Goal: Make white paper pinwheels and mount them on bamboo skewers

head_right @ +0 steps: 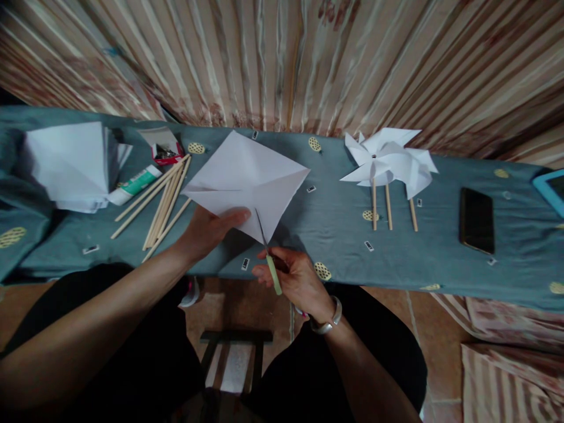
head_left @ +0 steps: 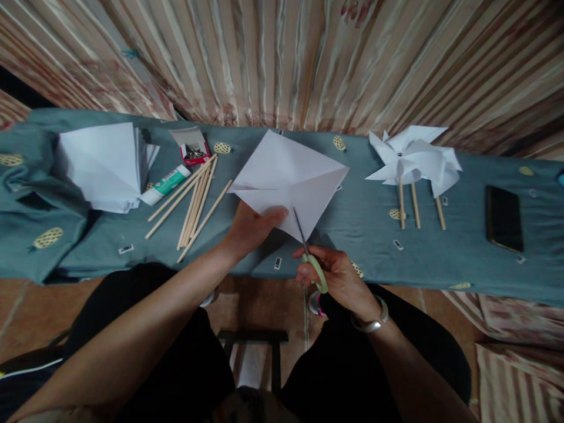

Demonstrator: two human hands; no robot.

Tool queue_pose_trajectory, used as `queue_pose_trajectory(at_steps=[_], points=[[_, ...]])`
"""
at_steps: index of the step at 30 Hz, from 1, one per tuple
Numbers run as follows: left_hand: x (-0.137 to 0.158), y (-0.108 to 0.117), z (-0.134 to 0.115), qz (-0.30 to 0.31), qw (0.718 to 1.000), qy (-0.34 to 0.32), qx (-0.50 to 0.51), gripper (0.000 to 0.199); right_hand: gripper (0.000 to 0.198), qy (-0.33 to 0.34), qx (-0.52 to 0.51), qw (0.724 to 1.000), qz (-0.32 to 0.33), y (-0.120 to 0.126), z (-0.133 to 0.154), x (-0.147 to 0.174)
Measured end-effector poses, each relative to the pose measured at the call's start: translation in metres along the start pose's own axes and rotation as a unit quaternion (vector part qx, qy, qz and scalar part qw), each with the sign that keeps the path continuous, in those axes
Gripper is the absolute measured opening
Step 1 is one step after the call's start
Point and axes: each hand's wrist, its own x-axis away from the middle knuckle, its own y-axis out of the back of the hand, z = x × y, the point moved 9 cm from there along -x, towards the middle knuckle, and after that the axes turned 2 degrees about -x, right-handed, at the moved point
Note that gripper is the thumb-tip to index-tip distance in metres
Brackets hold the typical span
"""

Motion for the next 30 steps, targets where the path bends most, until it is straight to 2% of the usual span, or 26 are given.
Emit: queue_pose_trajectory(at_steps=[23,30], points=[[0.0007,-0.0005,0.0011,0.0,1.0,-0.005,0.009,0.035,0.044,0.012,0.004,1.0,-0.008,-0.0009,0.0007,-0.0015],[0.0065,-0.0064,0.0095,0.015,0.999,0.021,0.022,0.028,0.044,0.025,0.023,0.999,-0.008,0.0014,0.0057,-0.0009]])
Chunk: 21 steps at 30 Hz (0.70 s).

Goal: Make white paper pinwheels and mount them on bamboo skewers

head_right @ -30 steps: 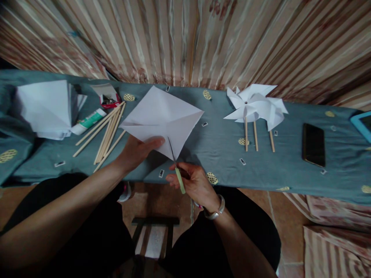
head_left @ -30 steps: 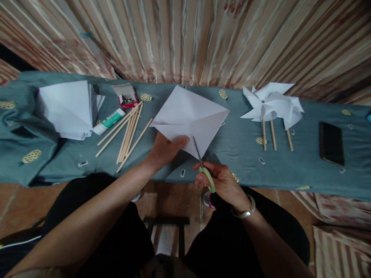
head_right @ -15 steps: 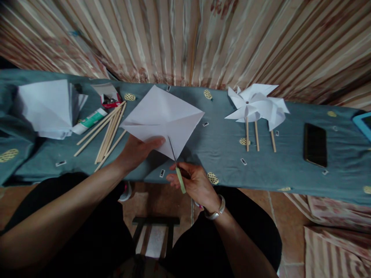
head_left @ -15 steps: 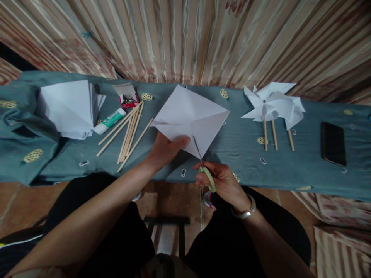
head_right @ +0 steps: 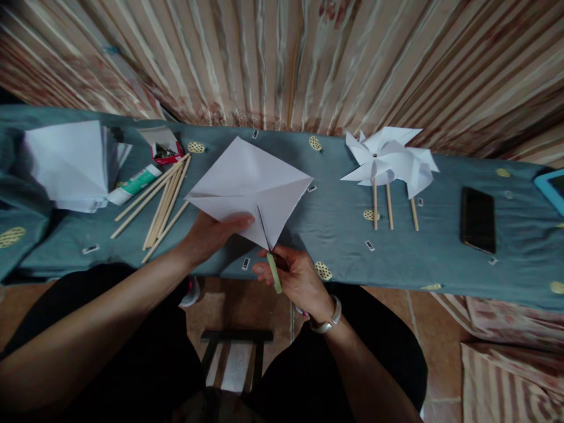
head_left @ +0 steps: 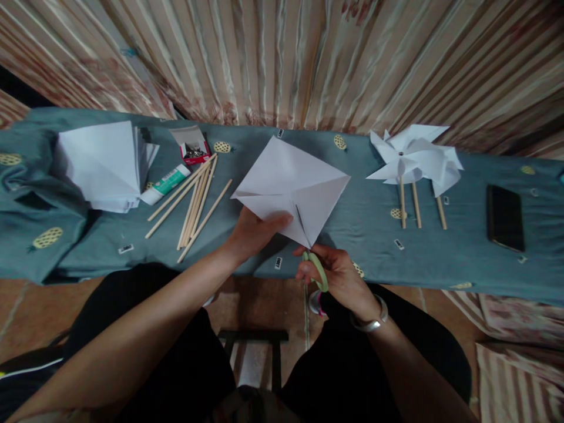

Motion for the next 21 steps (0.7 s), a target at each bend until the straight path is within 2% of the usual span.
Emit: queue_pose_trajectory(at_steps=[15,21], points=[[0.0017,0.0006,-0.0034,-0.003,1.0,0.009,0.02,0.034,0.043,-0.015,-0.042,0.999,-0.013,0.0001,-0.0064,-0.0013],[0.0011,-0.001,-0.0012,0.008,1.0,0.009,0.021,0.028,0.04,-0.005,-0.021,1.0,0.001,0.001,-0.0074,-0.0012]])
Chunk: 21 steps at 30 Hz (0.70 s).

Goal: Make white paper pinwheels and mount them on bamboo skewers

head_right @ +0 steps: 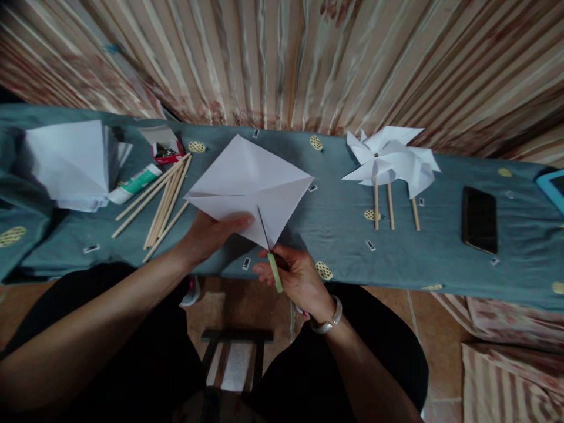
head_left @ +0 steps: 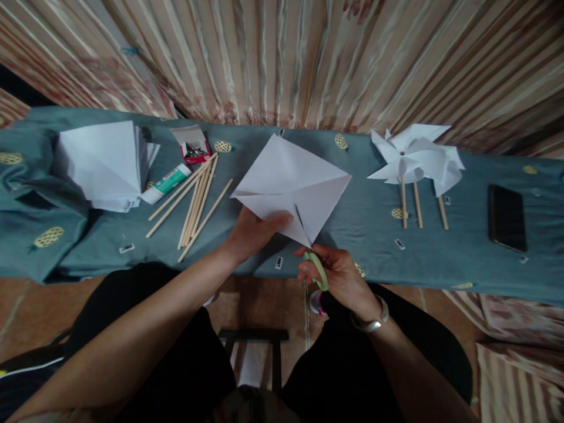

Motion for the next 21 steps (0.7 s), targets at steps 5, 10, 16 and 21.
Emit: queue_pose_trajectory(at_steps=[5,10,16,21], points=[[0.003,-0.007,0.002,0.034,0.999,0.002,0.005,0.026,0.038,0.021,0.003,1.0,0.006,-0.002,0.007,0.0],[0.004,-0.008,0.004,0.032,0.999,0.013,0.022,0.03,0.036,0.041,0.003,0.999,0.004,-0.002,0.011,0.0],[0.004,-0.007,0.005,0.025,0.999,0.014,0.036,0.027,0.036,0.034,0.013,0.999,0.001,-0.001,0.008,-0.001],[0.006,-0.007,0.009,0.022,0.999,0.026,0.042,0.029,0.038,0.03,0.012,0.999,-0.01,-0.002,0.009,-0.002]])
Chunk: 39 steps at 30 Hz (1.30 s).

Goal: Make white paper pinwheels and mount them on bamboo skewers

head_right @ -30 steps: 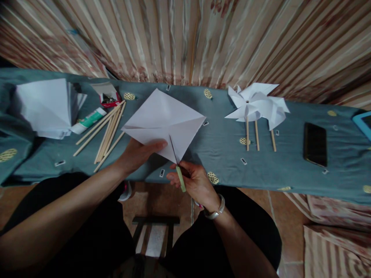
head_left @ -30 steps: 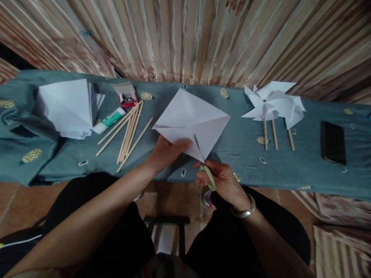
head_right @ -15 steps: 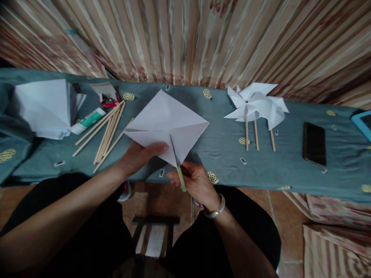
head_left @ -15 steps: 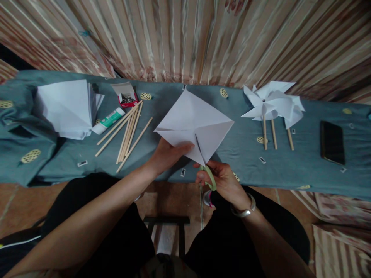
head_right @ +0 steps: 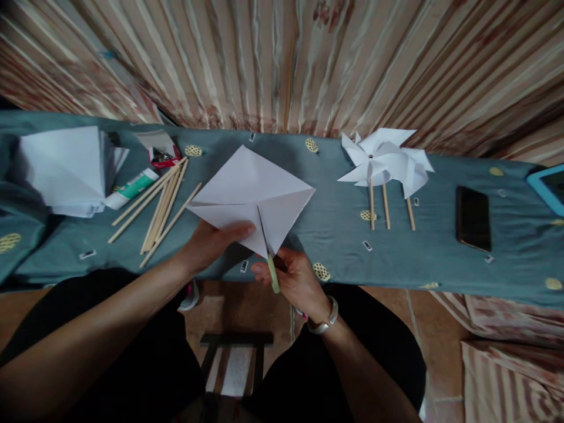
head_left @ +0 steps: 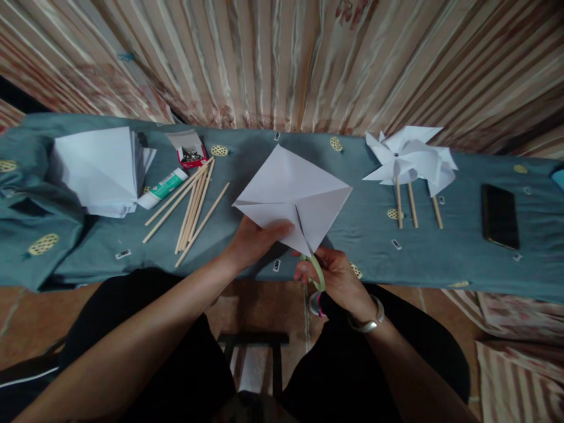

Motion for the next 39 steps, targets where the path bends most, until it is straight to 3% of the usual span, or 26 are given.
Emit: queue_pose_trajectory(at_steps=[10,23,39], points=[[-0.0001,-0.0018,-0.0022,-0.003,1.0,-0.002,0.022,0.029,0.041,0.016,0.025,1.0,0.01,-0.0013,0.0032,-0.0004],[-0.0014,-0.0038,0.0001,0.011,0.999,-0.019,0.033,0.031,0.044,-0.01,0.019,1.0,-0.001,-0.0011,0.0003,-0.0007],[-0.0004,0.0034,-0.0057,-0.023,1.0,-0.021,0.006,0.028,0.046,-0.022,-0.016,1.0,-0.011,-0.0038,-0.0035,-0.0011]])
